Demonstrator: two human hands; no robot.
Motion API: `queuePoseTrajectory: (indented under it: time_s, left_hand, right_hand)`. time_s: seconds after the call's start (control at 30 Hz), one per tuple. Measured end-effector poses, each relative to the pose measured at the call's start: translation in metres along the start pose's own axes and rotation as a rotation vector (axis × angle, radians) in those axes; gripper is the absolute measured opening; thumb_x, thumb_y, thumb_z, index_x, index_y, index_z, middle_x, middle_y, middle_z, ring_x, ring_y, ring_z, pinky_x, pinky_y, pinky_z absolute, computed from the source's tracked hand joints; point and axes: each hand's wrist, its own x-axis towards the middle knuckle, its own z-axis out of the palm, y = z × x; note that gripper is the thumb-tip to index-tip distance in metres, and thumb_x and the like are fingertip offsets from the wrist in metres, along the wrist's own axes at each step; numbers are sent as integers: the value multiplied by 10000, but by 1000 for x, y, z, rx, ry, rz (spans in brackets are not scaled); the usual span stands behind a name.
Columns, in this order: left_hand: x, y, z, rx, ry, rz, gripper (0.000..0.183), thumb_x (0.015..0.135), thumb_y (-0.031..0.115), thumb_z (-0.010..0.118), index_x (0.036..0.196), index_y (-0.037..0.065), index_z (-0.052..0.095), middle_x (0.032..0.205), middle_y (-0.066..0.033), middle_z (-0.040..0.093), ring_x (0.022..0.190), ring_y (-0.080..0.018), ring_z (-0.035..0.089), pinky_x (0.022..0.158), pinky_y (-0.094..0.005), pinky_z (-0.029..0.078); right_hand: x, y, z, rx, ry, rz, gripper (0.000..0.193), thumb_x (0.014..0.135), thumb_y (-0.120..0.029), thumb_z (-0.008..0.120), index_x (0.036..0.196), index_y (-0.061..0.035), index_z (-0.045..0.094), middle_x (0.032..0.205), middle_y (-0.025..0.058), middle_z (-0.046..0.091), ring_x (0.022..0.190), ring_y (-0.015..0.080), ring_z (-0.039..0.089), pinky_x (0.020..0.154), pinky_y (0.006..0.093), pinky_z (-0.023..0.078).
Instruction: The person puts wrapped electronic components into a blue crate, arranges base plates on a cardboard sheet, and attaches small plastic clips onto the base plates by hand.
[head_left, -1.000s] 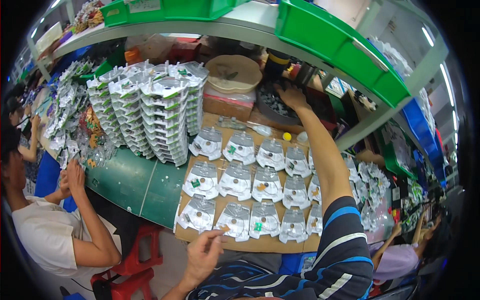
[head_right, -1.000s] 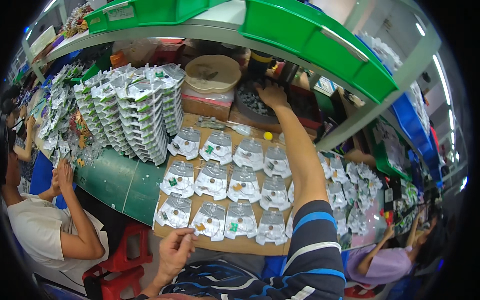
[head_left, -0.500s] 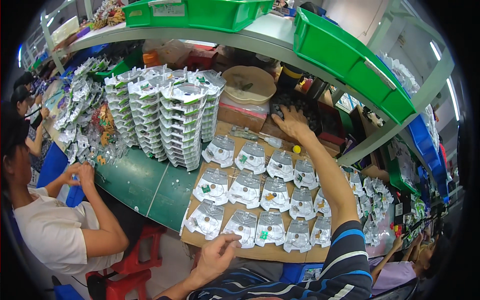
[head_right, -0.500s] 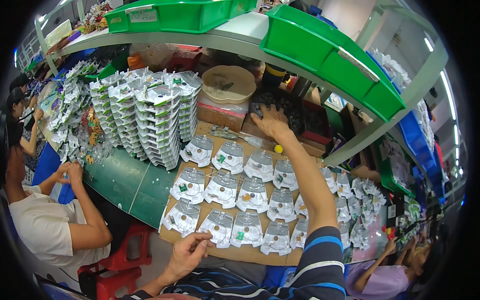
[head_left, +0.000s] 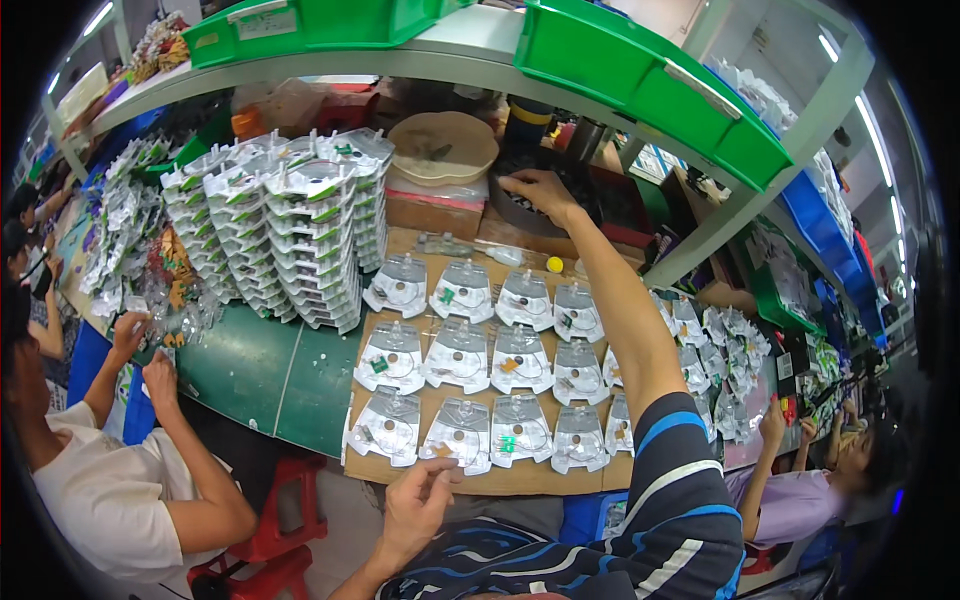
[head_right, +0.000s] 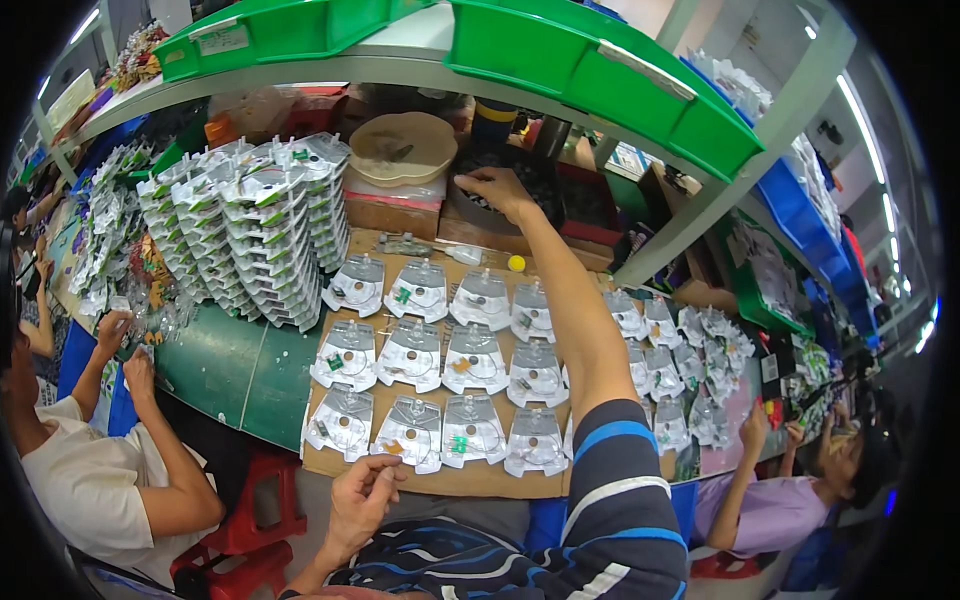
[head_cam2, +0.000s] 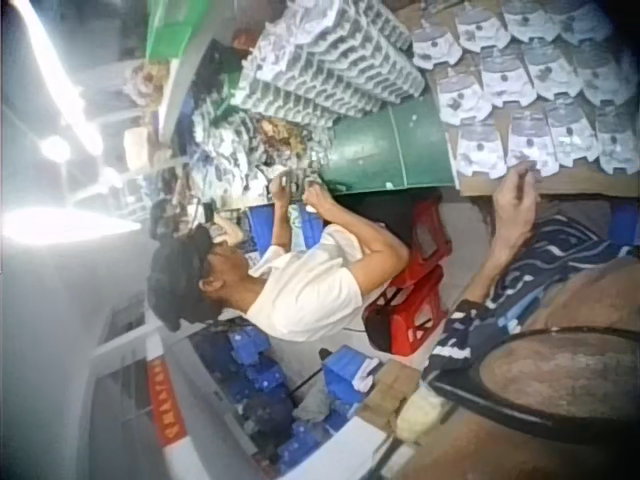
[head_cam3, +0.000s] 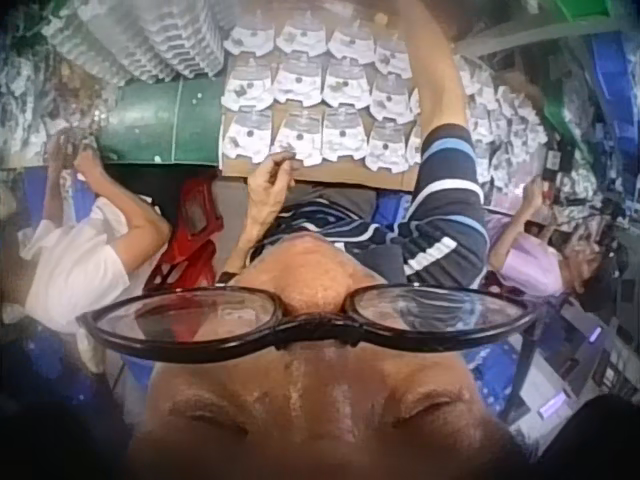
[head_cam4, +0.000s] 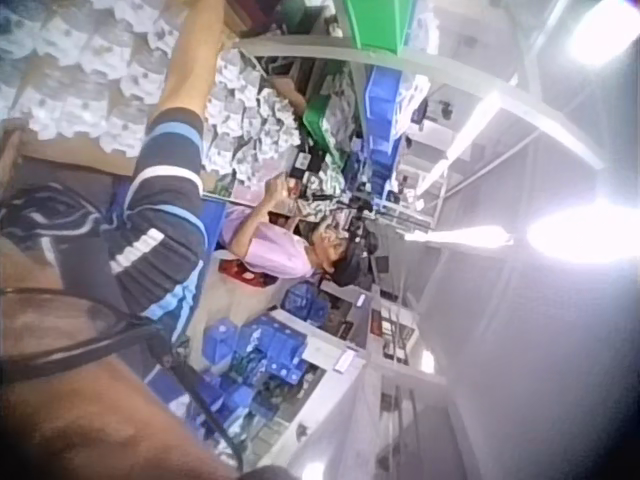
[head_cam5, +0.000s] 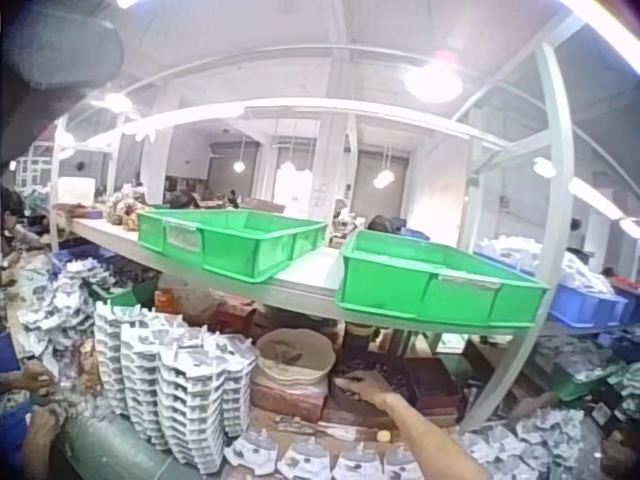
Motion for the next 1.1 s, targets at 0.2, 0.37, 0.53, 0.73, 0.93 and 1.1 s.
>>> queuePoseTrajectory:
  time_s: [0.2,0.37,0.53,0.73,0.93,1.1]
  left_hand:
    - [12,7,4,-36,-15,-35,205,999,47,578,1180,-30,636,954,-79,725,706,-81,627,614,-218,520]
    - [22,25,7,-201,-181,-139,224,1015,79,563,1209,-18,622,990,-78,705,724,-92,626,571,-209,489]
    - [57,48,23,-537,-411,-100,310,1030,211,552,1234,-17,605,1051,-134,680,814,-179,652,628,-273,524]
    - [180,69,97,-973,-244,-179,652,1001,480,544,1464,51,384,1415,-153,514,1287,-319,523,1084,-491,431]
    - [196,48,136,-1484,-369,-303,562,983,485,555,1361,75,480,1330,-133,562,1253,-294,549,1070,-483,450]
    - [196,-7,147,-1356,-235,-249,499,981,465,562,1305,88,523,1289,-122,581,1221,-285,565,1058,-475,460]
  right_hand:
    - [20,34,-25,473,71,259,200,899,-229,732,1048,-97,753,920,41,720,664,109,637,440,256,410]
    - [21,42,-43,815,230,311,166,904,-199,723,1038,-100,725,858,50,697,610,143,641,403,242,391]
    - [-13,24,-60,1058,252,272,229,918,-213,714,1107,-92,670,832,62,673,632,154,648,373,229,391]
    - [-140,-47,0,1130,251,20,270,928,-222,709,1128,-51,649,857,87,669,697,143,649,442,221,440]
    - [-262,-54,59,244,582,-375,167,857,-123,742,958,-15,664,868,83,679,767,175,633,645,323,509]
    - [-296,-38,67,130,577,-477,211,770,-52,761,941,-17,641,908,128,685,827,284,656,764,362,525]
